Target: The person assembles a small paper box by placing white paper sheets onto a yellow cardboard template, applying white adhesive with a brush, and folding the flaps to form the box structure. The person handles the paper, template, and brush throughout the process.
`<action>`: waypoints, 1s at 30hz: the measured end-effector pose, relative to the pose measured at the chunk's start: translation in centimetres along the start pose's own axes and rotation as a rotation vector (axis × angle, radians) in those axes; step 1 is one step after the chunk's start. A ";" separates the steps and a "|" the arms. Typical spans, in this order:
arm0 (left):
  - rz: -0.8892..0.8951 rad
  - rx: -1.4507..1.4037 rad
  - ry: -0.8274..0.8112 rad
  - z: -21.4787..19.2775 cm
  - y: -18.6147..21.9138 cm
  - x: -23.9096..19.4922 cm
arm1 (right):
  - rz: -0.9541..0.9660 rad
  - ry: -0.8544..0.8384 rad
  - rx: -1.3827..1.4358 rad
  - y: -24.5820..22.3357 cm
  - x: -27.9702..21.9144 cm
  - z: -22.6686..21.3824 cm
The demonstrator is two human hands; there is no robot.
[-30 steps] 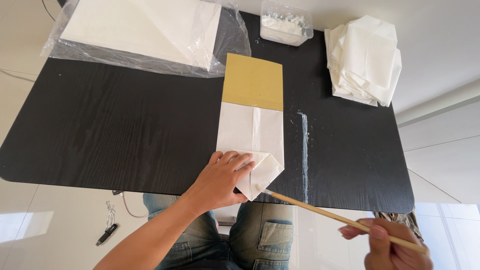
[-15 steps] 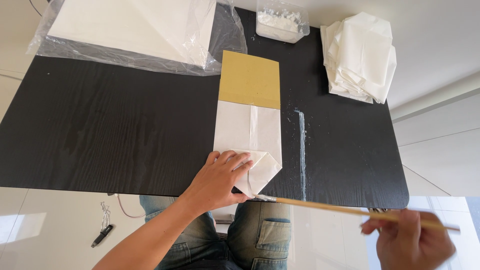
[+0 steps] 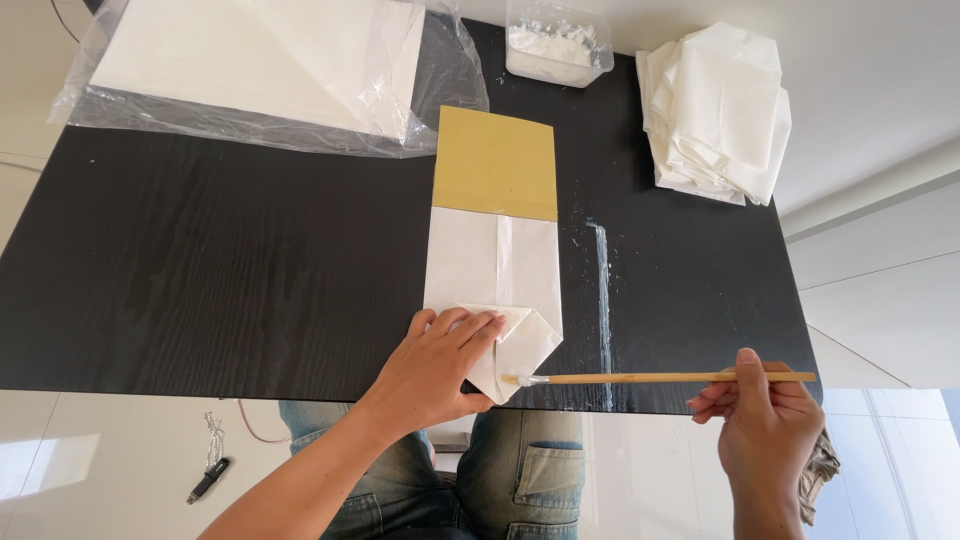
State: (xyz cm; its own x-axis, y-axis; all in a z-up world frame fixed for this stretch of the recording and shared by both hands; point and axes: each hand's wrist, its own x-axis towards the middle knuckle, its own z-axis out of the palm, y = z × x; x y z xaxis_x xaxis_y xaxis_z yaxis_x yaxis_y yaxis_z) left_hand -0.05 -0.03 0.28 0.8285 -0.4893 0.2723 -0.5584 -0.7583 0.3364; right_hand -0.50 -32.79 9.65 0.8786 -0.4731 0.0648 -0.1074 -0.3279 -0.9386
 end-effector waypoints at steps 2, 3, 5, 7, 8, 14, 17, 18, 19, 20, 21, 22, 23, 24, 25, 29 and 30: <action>-0.002 0.003 -0.011 0.0 0.0 0.0 | 0.008 0.014 -0.009 0.0 0.3 -0.4; -0.004 0.007 -0.021 0.0 0.0 0.0 | 0.015 0.027 -0.018 0.1 0.4 -0.7; 0.001 0.013 -0.011 0.1 0.0 0.0 | 0.006 0.034 -0.011 0.0 0.5 -1.0; 0.003 0.021 0.001 0.1 -0.1 0.0 | -0.005 0.038 -0.003 -0.1 0.8 -1.3; 0.005 0.017 0.000 0.1 -0.1 0.0 | -0.013 0.033 0.040 -0.2 0.9 -1.4; 0.005 0.011 0.005 0.1 -0.1 -0.1 | 0.022 0.001 0.062 -0.8 0.9 0.2; 0.005 0.012 0.010 0.1 -0.1 -0.2 | 0.002 -0.005 0.001 -1.5 0.5 0.7; 0.011 0.027 0.025 0.2 -0.1 -0.1 | -0.017 0.002 -0.038 -1.8 0.4 0.7; 0.011 0.026 0.027 0.1 -0.2 -0.1 | -0.018 0.002 -0.039 -2.1 0.4 0.5; 0.012 0.018 0.023 0.1 -0.2 -0.1 | -0.034 0.023 -0.060 -2.4 0.3 0.2; 0.012 0.009 0.020 0.1 -0.1 -0.1 | -0.050 0.044 -0.080 -2.7 0.2 0.0; 0.016 0.010 0.023 0.1 -0.2 0.0 | -0.052 0.047 -0.079 -2.5 0.1 -0.5; 0.013 0.010 0.021 0.1 -0.2 0.0 | -0.093 0.026 -0.040 -2.4 0.1 -1.0; 0.007 0.007 0.017 0.1 -0.2 -0.1 | -0.132 0.002 -0.003 -2.2 0.0 -1.6; 0.008 0.006 0.017 0.1 -0.2 -0.1 | -0.131 0.003 -0.004 -2.5 -0.6 -1.9; 0.005 0.008 0.024 0.2 -0.1 -0.2 | -0.427 0.007 -0.174 -3.2 -2.6 -2.7; 0.007 0.011 0.030 0.1 -0.1 -0.1 | -0.527 -0.003 -0.244 -3.4 -3.0 -2.7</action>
State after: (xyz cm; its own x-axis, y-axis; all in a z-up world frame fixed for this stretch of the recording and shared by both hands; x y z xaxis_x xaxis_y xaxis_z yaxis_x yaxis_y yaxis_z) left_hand -0.04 0.06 0.09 0.8231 -0.4811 0.3019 -0.5632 -0.7601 0.3242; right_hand -4.08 -32.49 13.54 0.8441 -0.1926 0.5004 0.2408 -0.6977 -0.6747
